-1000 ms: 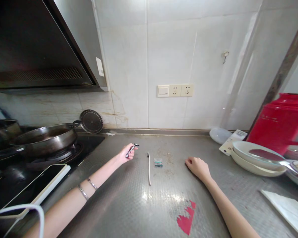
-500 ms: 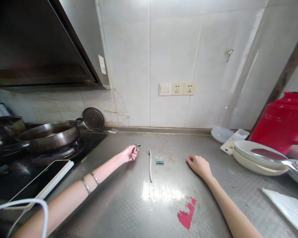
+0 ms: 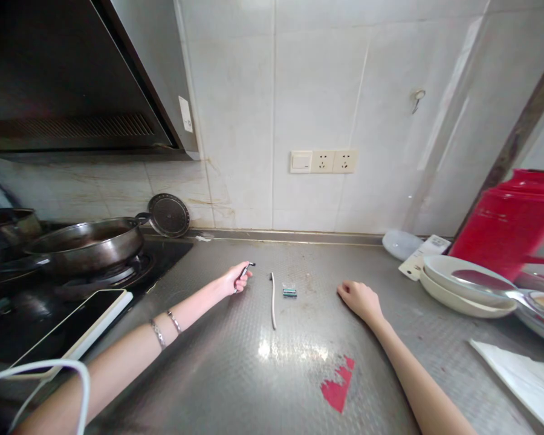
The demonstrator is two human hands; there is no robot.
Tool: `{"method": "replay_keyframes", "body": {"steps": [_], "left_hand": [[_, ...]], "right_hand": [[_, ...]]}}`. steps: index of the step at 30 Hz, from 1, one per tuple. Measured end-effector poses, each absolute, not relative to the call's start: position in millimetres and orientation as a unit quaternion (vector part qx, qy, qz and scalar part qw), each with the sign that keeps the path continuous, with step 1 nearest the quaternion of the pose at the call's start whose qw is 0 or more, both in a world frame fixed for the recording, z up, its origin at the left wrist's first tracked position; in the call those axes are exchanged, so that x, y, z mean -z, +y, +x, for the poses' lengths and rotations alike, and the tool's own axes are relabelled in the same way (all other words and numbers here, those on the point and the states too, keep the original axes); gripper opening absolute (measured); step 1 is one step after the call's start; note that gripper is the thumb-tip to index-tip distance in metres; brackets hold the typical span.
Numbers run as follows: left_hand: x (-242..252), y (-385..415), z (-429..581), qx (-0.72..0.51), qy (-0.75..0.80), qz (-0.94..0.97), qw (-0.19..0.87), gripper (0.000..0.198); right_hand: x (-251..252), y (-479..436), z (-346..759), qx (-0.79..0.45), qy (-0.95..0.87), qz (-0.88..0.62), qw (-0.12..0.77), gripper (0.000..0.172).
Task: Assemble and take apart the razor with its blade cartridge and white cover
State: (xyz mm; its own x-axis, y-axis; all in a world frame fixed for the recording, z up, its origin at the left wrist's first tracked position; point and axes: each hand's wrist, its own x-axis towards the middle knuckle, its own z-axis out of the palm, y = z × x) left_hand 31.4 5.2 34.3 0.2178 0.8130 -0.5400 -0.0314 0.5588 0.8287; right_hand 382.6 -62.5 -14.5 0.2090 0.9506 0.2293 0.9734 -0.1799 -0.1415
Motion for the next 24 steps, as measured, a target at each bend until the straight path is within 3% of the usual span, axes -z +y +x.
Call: {"method": "replay_keyframes", "body": {"steps": [24], "left_hand": [[-12,5,33,-0.303,0.561,0.402,0.657,0.04]], "right_hand": [[12,-64,380,0.041,-0.62,-0.773,0.126,0.035]]}}
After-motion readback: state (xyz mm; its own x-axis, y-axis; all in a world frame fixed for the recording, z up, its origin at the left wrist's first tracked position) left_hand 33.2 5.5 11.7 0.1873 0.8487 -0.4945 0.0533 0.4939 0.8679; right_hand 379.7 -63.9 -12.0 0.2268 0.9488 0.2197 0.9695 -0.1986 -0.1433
